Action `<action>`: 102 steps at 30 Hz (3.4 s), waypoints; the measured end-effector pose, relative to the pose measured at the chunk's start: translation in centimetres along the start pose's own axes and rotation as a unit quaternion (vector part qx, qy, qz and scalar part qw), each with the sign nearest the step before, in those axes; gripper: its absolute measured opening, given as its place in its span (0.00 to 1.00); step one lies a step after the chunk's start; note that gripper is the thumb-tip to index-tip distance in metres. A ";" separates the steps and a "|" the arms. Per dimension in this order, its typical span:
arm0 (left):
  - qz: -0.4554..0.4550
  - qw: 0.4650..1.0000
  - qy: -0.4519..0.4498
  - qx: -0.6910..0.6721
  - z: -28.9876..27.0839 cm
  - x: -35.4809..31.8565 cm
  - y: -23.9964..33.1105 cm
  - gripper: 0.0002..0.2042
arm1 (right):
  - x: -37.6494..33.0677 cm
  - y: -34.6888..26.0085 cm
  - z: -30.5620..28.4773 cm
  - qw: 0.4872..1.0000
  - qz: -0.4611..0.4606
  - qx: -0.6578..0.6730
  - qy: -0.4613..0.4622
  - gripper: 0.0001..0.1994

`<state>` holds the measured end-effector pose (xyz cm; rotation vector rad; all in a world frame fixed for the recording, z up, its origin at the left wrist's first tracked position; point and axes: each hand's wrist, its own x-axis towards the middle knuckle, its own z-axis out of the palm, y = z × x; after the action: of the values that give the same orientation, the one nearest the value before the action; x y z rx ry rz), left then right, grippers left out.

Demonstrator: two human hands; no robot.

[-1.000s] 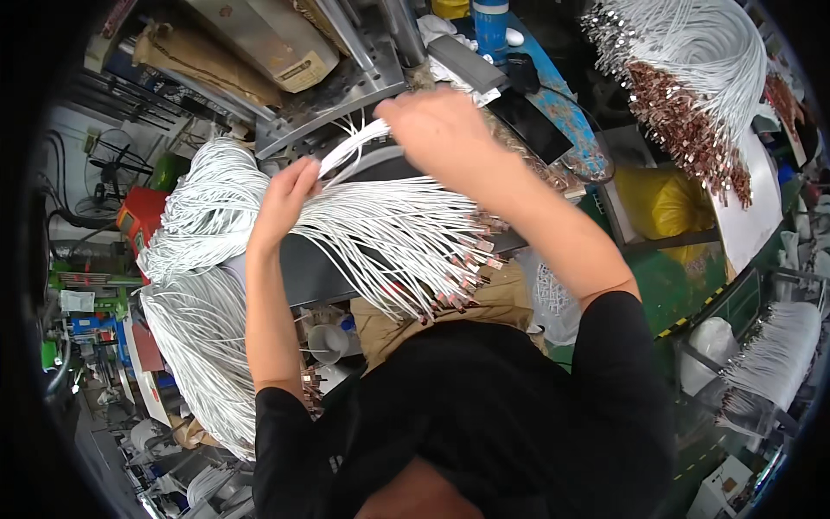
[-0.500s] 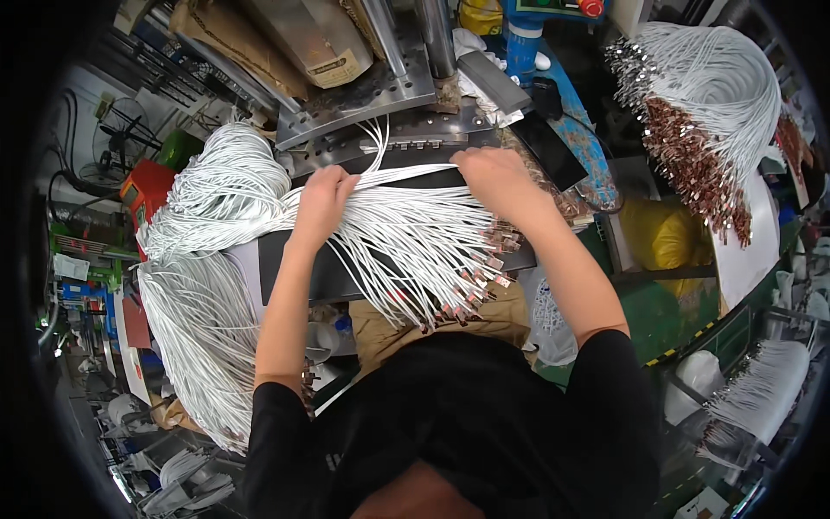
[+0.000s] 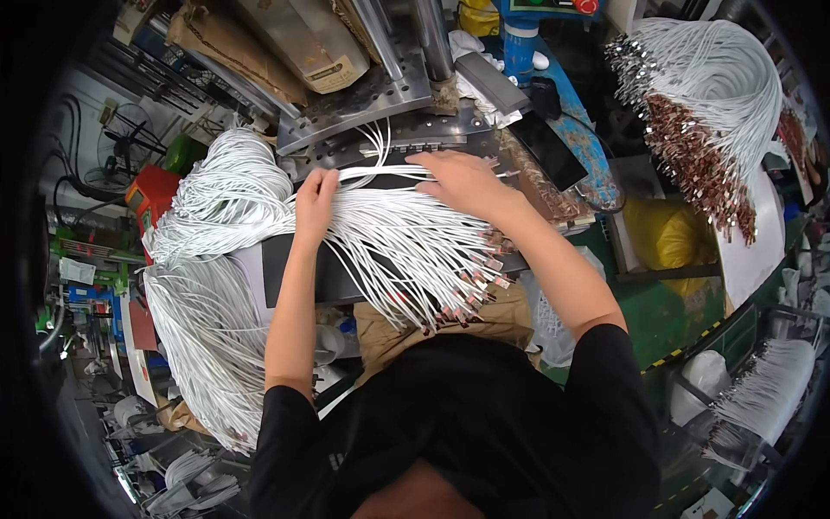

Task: Arranging bundles of white wires onto a mounting jig at a manual assembly station.

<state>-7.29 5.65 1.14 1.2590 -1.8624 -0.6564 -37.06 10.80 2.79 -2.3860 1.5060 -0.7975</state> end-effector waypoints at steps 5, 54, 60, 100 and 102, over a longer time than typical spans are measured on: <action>-0.039 0.995 -0.032 0.091 0.7 0.1 1.6 0.18 | 0.4 -1.5 0.1 0.994 -0.008 -0.103 0.033 0.18; -0.243 0.911 -0.255 -0.214 10.9 2.7 5.5 0.09 | 2.7 7.0 2.4 0.794 0.339 0.501 -0.051 0.22; -0.209 0.913 -0.266 -0.230 11.0 2.4 5.1 0.09 | 1.9 5.3 3.9 0.894 0.277 0.352 0.019 0.20; -0.280 0.882 -0.264 -0.273 8.9 2.9 4.9 0.13 | 1.2 7.3 2.4 0.879 0.186 0.436 -0.051 0.19; -0.276 0.861 -0.320 -0.285 7.9 3.3 4.3 0.13 | 1.0 7.1 0.8 0.865 0.246 0.433 -0.067 0.21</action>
<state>-16.78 4.15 0.98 1.2343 -1.5475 -1.9785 -41.76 6.63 -0.67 -1.2991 1.2266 -0.8909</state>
